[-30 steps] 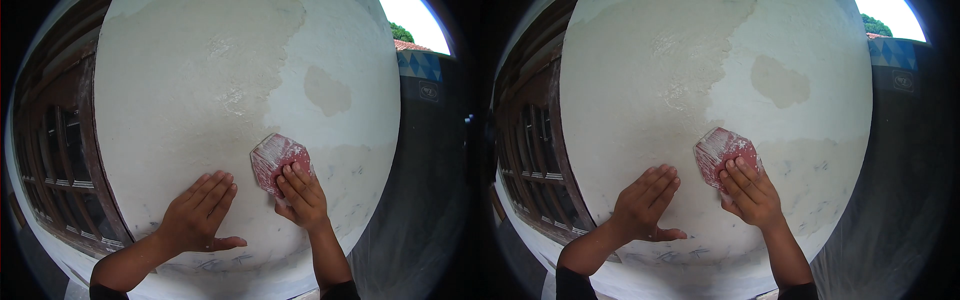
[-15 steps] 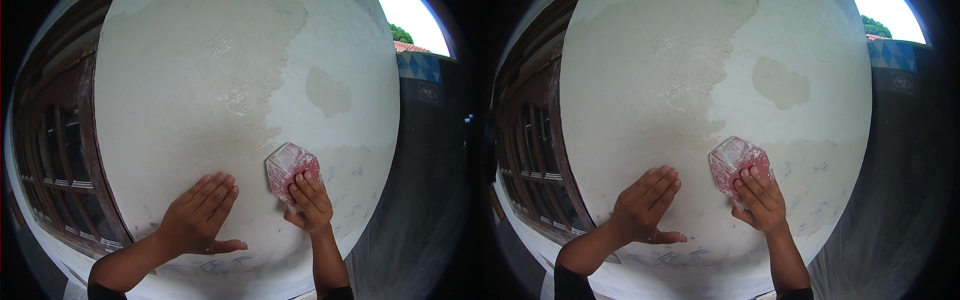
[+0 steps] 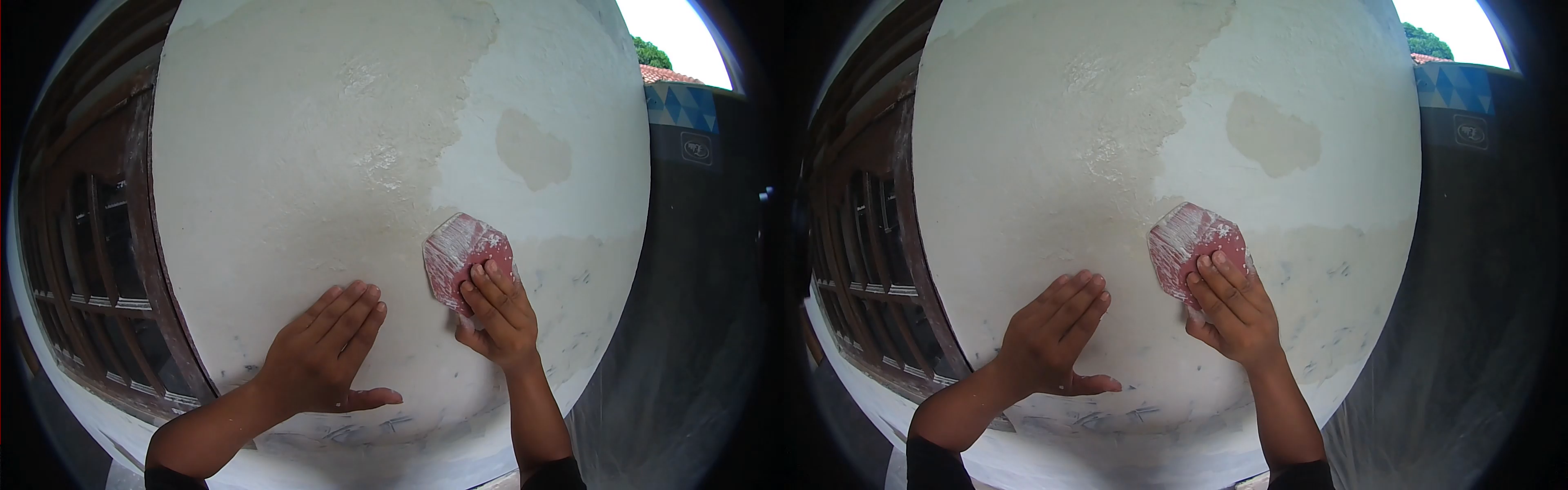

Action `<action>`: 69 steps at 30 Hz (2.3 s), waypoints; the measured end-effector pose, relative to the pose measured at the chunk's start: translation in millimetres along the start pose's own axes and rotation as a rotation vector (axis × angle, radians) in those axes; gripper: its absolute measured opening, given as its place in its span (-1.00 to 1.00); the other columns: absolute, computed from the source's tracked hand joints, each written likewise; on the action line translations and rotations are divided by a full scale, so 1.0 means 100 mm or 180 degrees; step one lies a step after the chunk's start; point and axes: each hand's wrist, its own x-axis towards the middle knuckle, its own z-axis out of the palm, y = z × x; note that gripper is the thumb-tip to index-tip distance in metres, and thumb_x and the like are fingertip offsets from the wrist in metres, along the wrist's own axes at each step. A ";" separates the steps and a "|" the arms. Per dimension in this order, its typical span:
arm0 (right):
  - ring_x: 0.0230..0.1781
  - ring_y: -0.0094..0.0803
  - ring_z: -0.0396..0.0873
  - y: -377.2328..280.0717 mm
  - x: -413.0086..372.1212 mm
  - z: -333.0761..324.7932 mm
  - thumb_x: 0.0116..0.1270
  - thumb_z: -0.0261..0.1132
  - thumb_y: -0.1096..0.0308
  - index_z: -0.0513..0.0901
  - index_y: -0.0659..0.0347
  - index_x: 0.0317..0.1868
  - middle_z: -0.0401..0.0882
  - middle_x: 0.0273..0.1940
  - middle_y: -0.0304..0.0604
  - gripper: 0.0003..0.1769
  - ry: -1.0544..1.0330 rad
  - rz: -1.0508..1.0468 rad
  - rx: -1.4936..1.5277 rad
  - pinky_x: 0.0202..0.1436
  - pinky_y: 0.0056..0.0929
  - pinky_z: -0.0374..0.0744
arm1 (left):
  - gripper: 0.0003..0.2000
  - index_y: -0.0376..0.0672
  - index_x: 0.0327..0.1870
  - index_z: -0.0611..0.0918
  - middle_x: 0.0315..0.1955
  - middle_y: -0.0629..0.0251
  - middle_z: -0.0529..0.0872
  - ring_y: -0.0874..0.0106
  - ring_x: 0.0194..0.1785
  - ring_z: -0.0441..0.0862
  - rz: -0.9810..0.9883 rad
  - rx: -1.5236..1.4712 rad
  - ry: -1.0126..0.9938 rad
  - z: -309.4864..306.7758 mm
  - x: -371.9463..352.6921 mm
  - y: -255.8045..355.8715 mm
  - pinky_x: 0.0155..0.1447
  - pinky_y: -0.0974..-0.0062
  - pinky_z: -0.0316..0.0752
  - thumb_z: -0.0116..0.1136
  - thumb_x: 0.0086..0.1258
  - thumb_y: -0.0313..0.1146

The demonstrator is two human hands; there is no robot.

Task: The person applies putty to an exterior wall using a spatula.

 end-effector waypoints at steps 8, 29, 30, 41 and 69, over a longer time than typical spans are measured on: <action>0.32 -0.15 0.57 -0.01 0.03 0.00 0.05 0.46 0.43 0.76 0.24 0.01 0.70 0.14 -0.02 -0.57 0.0011 -0.0010 -0.0104 0.31 -0.06 0.54 | -0.08 -0.39 0.16 0.59 0.16 -0.08 0.62 0.02 0.29 0.58 0.0001 -0.0025 0.0043 -0.03 0.01 0.01 0.40 0.10 0.45 0.10 0.24 0.49; 0.30 -0.18 0.58 -0.19 -0.23 0.06 0.08 0.45 0.41 0.76 0.23 0.01 0.70 0.15 -0.09 -0.58 0.0171 0.0064 0.0042 0.25 -0.07 0.57 | -0.07 -0.40 0.17 0.58 0.16 -0.08 0.62 0.02 0.28 0.59 -0.0021 -0.0053 0.0015 -0.07 -0.07 -0.01 0.39 0.10 0.46 0.12 0.23 0.48; 0.30 -0.18 0.58 -0.20 -0.25 0.06 0.08 0.45 0.42 0.76 0.22 0.00 0.71 0.14 -0.11 -0.59 0.0309 0.0115 0.0030 0.24 -0.08 0.58 | -0.07 -0.40 0.17 0.58 0.16 -0.08 0.62 0.02 0.28 0.59 -0.0024 -0.0046 0.0014 -0.07 -0.07 -0.01 0.39 0.10 0.46 0.12 0.23 0.48; 0.31 -0.22 0.57 -0.22 -0.20 0.06 0.12 0.42 0.41 0.76 0.20 0.03 0.72 0.12 -0.13 -0.60 0.0365 0.0191 0.0122 0.31 -0.08 0.54 | -0.08 -0.40 0.14 0.59 0.15 -0.08 0.63 0.01 0.28 0.59 0.0008 -0.0030 0.0026 -0.08 -0.07 0.00 0.37 0.10 0.48 0.10 0.23 0.49; 0.31 -0.22 0.57 -0.20 -0.14 0.11 0.12 0.42 0.39 0.77 0.18 0.02 0.70 0.16 -0.13 -0.61 0.0133 -0.0025 0.0044 0.27 -0.04 0.54 | -0.08 -0.40 0.15 0.59 0.17 -0.07 0.62 0.02 0.31 0.57 -0.0006 -0.0042 0.0012 -0.08 -0.08 0.01 0.41 0.10 0.43 0.10 0.24 0.48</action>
